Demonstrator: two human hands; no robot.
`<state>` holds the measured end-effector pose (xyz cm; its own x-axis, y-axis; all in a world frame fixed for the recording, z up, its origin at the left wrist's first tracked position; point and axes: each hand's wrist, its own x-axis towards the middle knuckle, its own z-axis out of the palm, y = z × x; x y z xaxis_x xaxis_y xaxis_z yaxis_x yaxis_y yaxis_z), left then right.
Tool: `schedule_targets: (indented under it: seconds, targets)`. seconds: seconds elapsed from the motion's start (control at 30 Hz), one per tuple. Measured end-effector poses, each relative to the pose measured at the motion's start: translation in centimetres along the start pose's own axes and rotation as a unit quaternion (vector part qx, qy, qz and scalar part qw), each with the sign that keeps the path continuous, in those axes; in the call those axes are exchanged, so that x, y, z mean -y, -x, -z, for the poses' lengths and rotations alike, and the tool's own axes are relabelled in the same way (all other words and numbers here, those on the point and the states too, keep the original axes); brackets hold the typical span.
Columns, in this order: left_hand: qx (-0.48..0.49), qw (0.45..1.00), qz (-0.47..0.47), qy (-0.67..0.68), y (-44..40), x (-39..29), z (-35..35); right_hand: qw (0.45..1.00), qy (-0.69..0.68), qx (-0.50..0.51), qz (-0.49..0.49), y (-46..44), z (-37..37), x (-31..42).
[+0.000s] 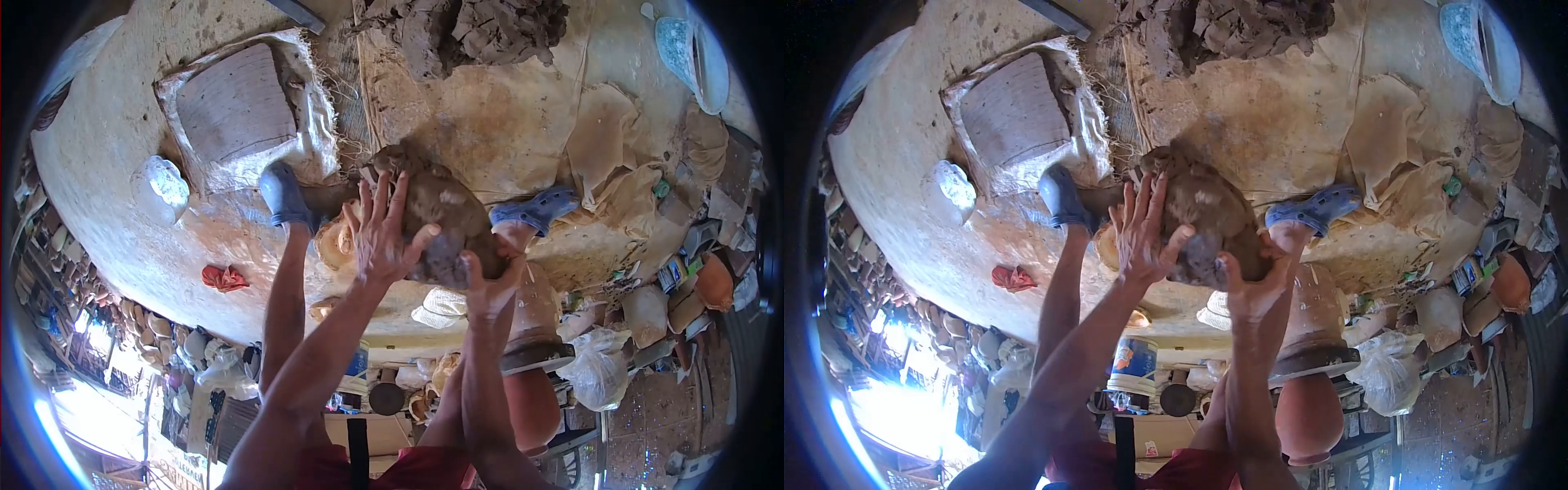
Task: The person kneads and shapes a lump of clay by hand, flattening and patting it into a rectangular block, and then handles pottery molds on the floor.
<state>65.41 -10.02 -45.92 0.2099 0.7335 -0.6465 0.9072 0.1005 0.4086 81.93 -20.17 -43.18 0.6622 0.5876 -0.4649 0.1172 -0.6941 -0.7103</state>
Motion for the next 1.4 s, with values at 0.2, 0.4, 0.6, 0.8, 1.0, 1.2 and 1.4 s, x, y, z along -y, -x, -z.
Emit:
schedule_targets:
  seconds: [0.2, 0.4, 0.6, 0.8, 1.0, 1.2, 1.4]
  targets:
    - [-0.057, 0.995, -0.008, 0.087, 0.8, 4.3, -4.4, 0.983, 0.167, -0.068, 0.039, 4.1, -2.4, -1.3]
    - [-0.078, 0.990, -0.049, 0.104, -4.9, 7.3, -6.5, 0.958, 0.215, -0.161, 0.101, 2.2, -7.7, -3.8]
    - [-0.099, 0.991, -0.011, 0.091, -7.2, 5.6, -7.5, 0.963, 0.231, -0.091, 0.108, -5.0, -4.5, -1.3]
    - [-0.058, 0.807, 0.210, 0.549, -11.3, 9.1, -5.8, 0.965, -0.095, 0.035, -0.241, -9.9, -0.4, -3.8]
    - [0.004, 0.933, 0.279, 0.228, -12.1, 8.4, -8.4, 0.764, -0.403, 0.214, -0.456, -13.5, -3.5, -13.2]
    - [0.071, 0.924, 0.236, 0.291, -10.6, 9.1, -7.6, 0.877, -0.295, 0.204, -0.320, -9.9, -3.0, -12.3]
    - [0.002, 0.842, 0.280, 0.461, -1.5, 7.4, -3.8, 0.918, -0.207, 0.252, -0.228, -2.8, 1.4, -3.6]
